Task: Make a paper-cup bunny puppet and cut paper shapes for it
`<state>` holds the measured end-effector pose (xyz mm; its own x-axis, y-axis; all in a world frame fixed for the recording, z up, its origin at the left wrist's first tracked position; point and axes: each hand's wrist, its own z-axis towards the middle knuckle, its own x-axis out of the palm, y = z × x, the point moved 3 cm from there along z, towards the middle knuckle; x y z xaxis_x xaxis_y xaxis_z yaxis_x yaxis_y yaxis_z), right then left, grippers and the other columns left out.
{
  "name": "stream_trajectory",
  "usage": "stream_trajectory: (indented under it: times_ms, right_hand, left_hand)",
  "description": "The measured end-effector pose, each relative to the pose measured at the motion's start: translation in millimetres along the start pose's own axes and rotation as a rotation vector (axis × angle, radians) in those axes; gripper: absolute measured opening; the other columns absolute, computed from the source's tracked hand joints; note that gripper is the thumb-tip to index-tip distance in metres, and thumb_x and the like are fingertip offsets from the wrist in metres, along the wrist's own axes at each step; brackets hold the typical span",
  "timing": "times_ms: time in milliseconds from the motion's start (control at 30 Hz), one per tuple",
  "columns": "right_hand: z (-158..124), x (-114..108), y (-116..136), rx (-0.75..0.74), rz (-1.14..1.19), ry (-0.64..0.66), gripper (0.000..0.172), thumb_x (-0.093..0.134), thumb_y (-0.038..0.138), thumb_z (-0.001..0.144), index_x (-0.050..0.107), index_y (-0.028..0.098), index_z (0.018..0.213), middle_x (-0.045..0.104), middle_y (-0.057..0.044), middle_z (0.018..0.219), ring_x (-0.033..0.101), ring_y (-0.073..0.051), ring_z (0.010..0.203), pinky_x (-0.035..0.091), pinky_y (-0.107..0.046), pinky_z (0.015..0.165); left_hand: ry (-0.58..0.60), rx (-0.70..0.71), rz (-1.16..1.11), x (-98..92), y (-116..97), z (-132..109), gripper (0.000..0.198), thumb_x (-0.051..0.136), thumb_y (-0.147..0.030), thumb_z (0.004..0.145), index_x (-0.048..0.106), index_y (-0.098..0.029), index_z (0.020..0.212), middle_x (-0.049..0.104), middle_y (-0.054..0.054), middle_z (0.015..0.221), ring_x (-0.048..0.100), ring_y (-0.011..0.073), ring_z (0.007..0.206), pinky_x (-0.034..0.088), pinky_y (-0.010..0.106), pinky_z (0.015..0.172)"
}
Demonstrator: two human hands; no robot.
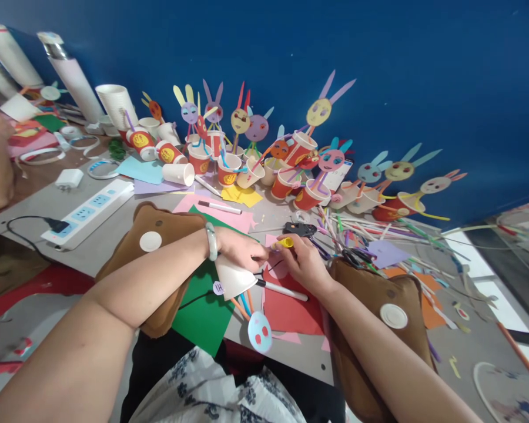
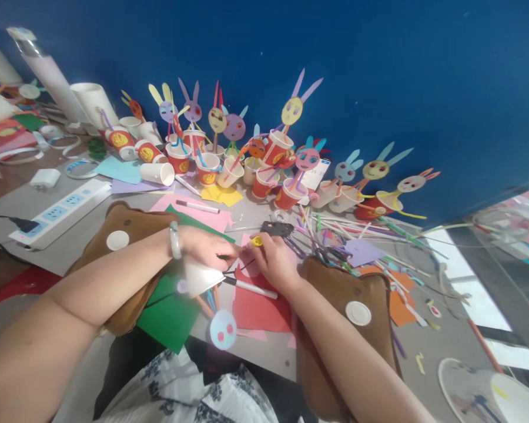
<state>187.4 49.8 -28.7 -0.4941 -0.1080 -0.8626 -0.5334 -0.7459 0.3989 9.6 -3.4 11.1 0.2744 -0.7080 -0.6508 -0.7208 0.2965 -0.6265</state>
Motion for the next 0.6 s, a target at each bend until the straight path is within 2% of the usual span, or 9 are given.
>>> stream_trajectory:
  times_ms: [100,333,467,600]
  right_hand:
    - [0.1,-2.6,-1.9,0.045,0.027,-0.022,0.027,0.046,0.042,0.098,0.061,0.022,0.107,0.073,-0.009,0.098,0.064,-0.028,0.091,0.050,-0.036,0.077]
    - [3.0,0.2,1.3,0.021,-0.008,0.062,0.025,0.045,0.038,0.098,0.062,0.021,0.104,0.072,-0.010,0.094,0.064,-0.027,0.088,0.049,-0.035,0.078]
    - [1.8,3.2,0.6,0.026,-0.019,0.004,0.024,0.046,0.039,0.097,0.062,0.022,0.102,0.072,-0.009,0.092,0.064,-0.026,0.085,0.049,-0.034,0.077]
    - [1.1,-0.9,-2.3,0.102,0.033,-0.131,0.029,0.046,0.044,0.096,0.062,0.021,0.105,0.072,-0.009,0.090,0.064,-0.027,0.083,0.049,-0.036,0.075]
  left_hand:
    - [-0.004,0.003,-0.008,-0.1,-0.4,-0.1,0.004,0.052,-0.022,0.082,0.053,-0.018,0.080,0.058,0.000,0.083,0.050,0.0134,0.074,0.038,0.024,0.067]
    - [-0.002,-0.017,0.005,-0.1,-1.1,-0.7,0.005,0.052,-0.021,0.082,0.051,-0.018,0.077,0.058,-0.001,0.082,0.050,0.0126,0.072,0.037,0.023,0.065]
    - [0.016,-0.009,0.013,-1.5,-3.6,-2.4,0.005,0.050,-0.021,0.082,0.049,-0.018,0.078,0.056,-0.001,0.081,0.049,0.0123,0.072,0.037,0.023,0.063]
    - [0.027,-0.004,0.035,-1.6,-3.9,-2.2,0.004,0.048,-0.022,0.082,0.049,-0.019,0.082,0.058,-0.001,0.084,0.049,0.0129,0.073,0.038,0.023,0.066]
